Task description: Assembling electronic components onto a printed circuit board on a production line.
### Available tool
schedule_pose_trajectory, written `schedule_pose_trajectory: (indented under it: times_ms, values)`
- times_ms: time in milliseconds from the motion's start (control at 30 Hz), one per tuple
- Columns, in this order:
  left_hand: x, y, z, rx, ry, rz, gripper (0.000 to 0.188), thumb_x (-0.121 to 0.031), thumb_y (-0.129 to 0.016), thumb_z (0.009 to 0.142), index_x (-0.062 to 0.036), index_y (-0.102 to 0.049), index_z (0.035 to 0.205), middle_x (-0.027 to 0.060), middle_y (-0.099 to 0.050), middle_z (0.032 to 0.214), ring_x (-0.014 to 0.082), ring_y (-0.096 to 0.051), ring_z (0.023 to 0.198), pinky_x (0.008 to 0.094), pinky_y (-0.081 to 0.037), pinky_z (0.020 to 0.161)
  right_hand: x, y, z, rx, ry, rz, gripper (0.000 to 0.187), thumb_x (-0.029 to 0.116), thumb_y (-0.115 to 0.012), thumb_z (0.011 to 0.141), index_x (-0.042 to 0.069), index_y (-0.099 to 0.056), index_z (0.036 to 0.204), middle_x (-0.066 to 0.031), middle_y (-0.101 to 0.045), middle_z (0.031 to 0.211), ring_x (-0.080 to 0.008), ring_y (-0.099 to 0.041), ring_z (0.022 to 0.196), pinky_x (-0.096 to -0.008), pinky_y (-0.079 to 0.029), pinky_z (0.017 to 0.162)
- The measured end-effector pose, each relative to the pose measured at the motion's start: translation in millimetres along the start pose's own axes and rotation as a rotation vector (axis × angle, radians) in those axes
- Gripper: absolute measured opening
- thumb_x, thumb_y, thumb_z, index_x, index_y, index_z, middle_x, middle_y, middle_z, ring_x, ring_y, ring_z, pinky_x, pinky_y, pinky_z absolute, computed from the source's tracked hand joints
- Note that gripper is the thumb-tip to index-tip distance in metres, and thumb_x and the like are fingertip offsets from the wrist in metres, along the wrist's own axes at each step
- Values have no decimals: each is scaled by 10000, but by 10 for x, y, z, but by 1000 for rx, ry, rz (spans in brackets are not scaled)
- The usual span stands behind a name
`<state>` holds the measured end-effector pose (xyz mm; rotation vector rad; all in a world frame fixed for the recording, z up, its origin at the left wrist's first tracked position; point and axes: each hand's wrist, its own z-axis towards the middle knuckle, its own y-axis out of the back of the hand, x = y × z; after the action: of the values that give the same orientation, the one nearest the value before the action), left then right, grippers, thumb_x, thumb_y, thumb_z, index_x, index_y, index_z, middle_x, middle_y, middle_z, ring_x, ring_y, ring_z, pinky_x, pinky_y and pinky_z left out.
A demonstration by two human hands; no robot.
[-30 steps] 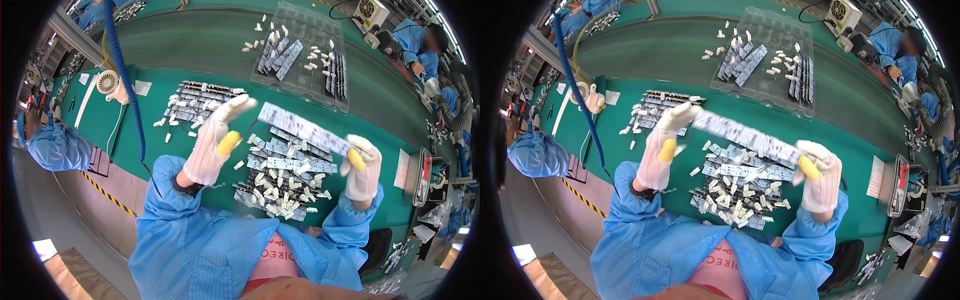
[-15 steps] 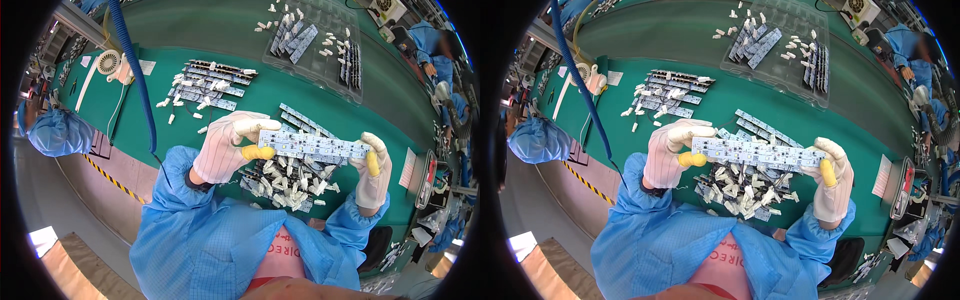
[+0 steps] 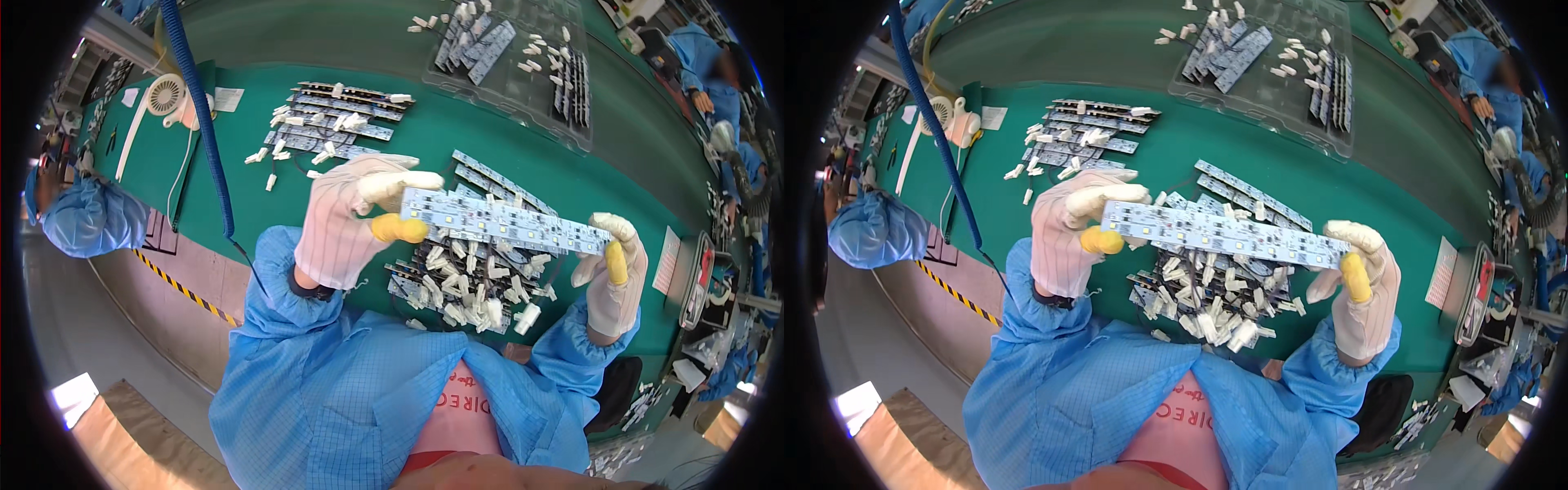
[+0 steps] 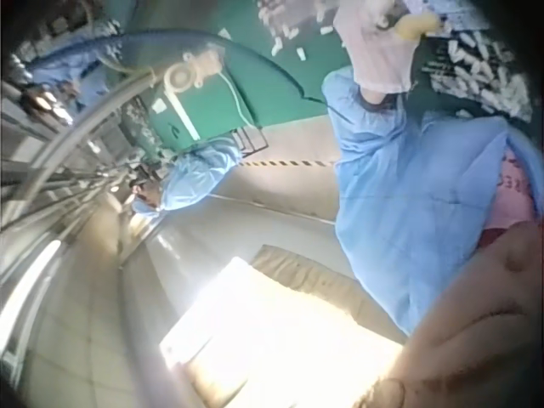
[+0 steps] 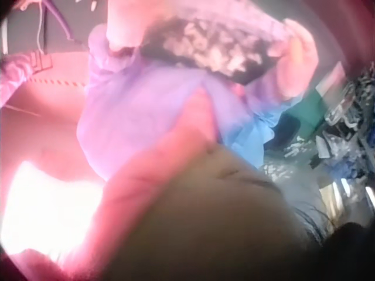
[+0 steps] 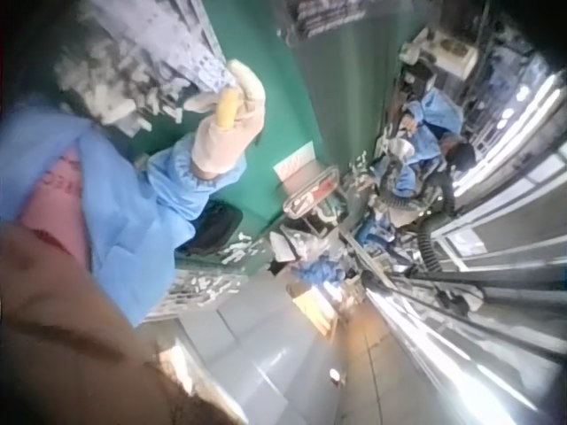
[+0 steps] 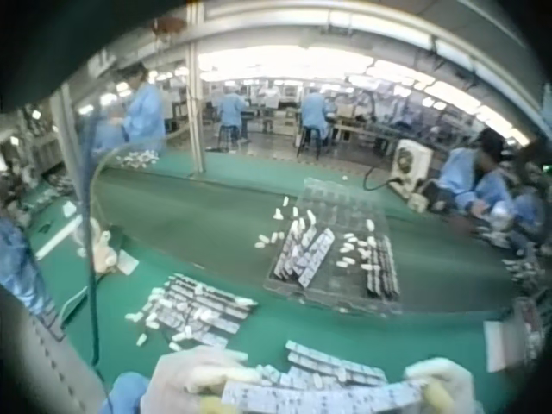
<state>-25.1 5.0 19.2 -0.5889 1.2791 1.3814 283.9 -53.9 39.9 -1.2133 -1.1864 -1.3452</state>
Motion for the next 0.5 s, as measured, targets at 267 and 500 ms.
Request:
schedule_pose_trajectory:
  times_ms: [267, 500]
  values:
    - [93, 46, -10, 13, -102, 27, 331, -96, -649, 808, 10, -608, 1118, 178, -642, 1030, 201, -641, 864, 293, -544, 709, 71, -63, 5, -8, 54, -202, 341, 303, -581, 897, 30, -575, 1100, -29, -562, 611, -77, -511, 510, -208, -370, 478]
    - [123, -5, 23, -157, -129, 21, 372, -133, -736, 726, 0, -652, 1063, 125, -659, 992, 190, -636, 874, 270, -509, 752, 127, -156, -43, -18, -12, 30, 440, 347, -685, 842, -17, -565, 1057, -35, -559, 733, -56, -476, 465, -181, -339, 443]
